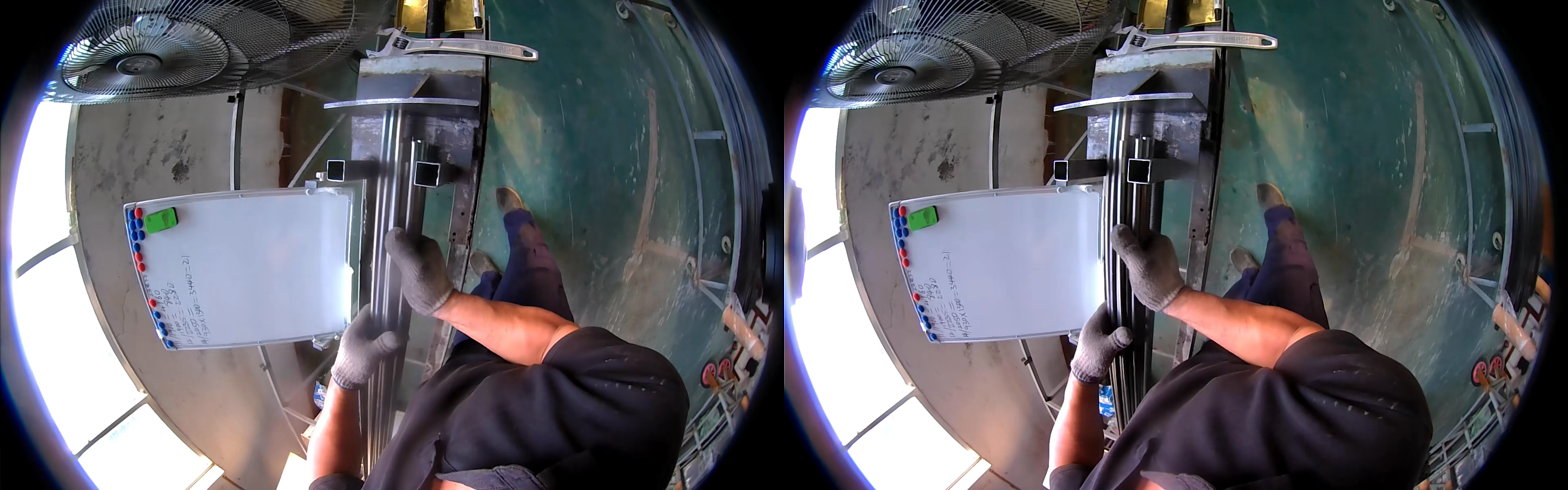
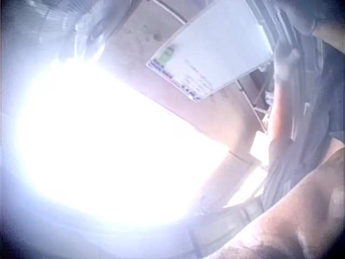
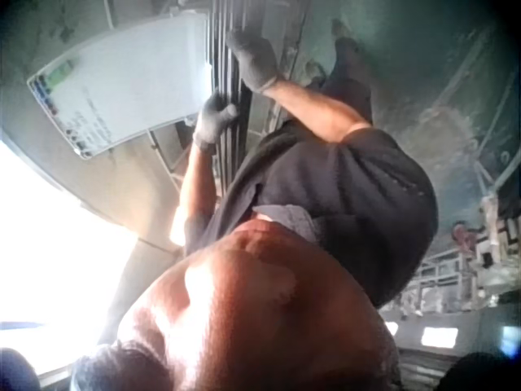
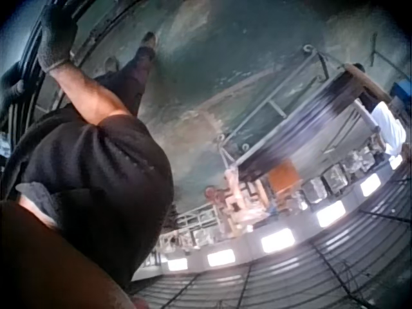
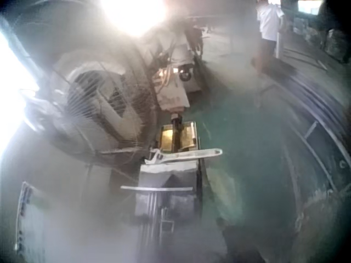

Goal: The person measures and marks a metal rod using a tape measure and marker, then secures it in a metal cutting machine. They operate the machine to cut the rod and remove the cut pieces, repeating the process with additional rods.

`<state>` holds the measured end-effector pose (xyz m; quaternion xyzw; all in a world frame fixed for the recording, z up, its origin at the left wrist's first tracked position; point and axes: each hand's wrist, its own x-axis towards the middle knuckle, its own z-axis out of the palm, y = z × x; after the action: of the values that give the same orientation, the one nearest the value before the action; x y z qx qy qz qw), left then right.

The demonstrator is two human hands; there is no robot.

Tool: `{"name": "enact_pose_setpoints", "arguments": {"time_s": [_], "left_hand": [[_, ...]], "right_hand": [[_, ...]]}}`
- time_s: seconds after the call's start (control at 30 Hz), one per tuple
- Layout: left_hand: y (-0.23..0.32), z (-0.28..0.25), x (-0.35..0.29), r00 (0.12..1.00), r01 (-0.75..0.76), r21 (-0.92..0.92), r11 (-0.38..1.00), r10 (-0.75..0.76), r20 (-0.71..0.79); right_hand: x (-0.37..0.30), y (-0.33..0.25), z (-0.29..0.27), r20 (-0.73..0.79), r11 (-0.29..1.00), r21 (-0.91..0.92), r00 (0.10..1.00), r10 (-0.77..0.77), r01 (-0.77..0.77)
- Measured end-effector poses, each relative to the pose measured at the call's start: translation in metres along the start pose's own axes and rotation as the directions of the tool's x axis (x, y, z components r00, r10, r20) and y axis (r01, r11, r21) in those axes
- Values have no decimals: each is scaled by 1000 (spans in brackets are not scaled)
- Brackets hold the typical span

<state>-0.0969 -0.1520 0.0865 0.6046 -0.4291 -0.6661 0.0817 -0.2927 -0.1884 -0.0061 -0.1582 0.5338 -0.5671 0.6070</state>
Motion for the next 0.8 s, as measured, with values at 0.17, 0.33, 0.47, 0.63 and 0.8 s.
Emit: {"name": "enact_pose_setpoints", "arguments": {"time_s": [0.17,0.33,0.47,0.63,0.8], "left_hand": [[10,1,-10,991,2,42,999,4,-136],[-10,-18,-18,989,56,0,998,-55,-138],[-1,-6,-16,981,-48,156,987,76,-177],[31,10,-13,971,-10,441,898,113,-209],[33,13,2,971,60,209,976,-9,-239]], "right_hand": [[2,-8,4,-51,983,-149,992,-114,106],[13,10,-1,-39,986,-55,987,-157,155],[9,-5,-5,-12,979,-200,999,-40,37],[19,-18,0,-131,983,-134,981,-140,122],[37,-15,-7,-94,998,-29,994,-63,61]]}}
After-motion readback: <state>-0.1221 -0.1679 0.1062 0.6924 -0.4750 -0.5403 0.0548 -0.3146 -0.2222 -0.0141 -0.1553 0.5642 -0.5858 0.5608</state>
